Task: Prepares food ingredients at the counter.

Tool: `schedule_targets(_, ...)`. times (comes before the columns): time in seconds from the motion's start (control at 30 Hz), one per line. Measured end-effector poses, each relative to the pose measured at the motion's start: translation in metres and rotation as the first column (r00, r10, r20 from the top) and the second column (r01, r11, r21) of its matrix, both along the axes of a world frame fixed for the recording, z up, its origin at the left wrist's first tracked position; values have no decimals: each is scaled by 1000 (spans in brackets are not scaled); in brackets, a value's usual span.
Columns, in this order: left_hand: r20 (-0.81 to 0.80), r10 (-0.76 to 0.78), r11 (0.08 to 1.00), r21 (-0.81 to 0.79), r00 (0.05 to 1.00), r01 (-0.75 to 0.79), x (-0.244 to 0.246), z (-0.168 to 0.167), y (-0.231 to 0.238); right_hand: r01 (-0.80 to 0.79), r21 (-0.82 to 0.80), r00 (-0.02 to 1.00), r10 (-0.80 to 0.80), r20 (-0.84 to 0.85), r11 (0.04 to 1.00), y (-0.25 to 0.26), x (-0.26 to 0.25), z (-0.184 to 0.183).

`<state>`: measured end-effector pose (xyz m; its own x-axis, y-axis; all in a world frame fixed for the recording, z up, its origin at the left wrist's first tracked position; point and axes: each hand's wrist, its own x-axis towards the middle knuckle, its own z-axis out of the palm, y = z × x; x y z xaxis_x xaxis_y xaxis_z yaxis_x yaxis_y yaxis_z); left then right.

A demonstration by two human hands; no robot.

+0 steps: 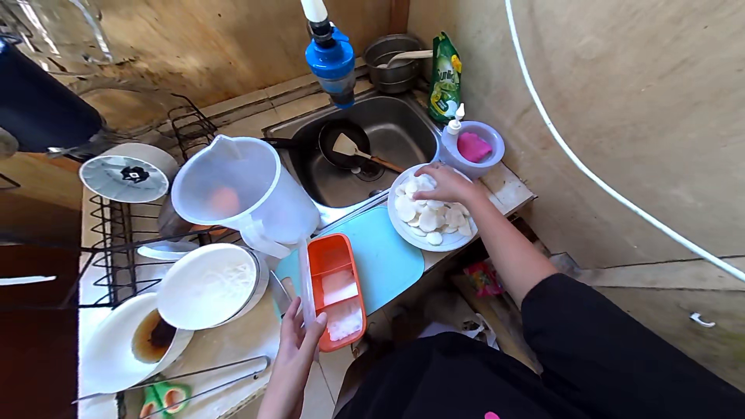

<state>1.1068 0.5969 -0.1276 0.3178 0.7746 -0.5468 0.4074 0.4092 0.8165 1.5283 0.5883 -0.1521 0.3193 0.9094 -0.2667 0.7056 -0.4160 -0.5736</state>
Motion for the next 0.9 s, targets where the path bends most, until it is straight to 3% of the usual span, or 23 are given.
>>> schedule_targets(0.13,-1,-2,1000,2,1000,2,-1,-1,1,-20,-185,996,37,87,982,21,-26,-21)
schedule_targets(0.37,5,2,1000,-1,1000,-2,0,0,0,13,-226,1000,-6,30,974,21,-26,-29)
schedule_targets(0.73,-9,-19,1000,2,1000,19,0,0,-1,-62,-222,997,70,29,973,18,-26,-26)
schedule_targets(0.9,-5,-12,1000,-9,1000,12,0,0,-1,-183,-110,979,171,-110,977,20,6,-42)
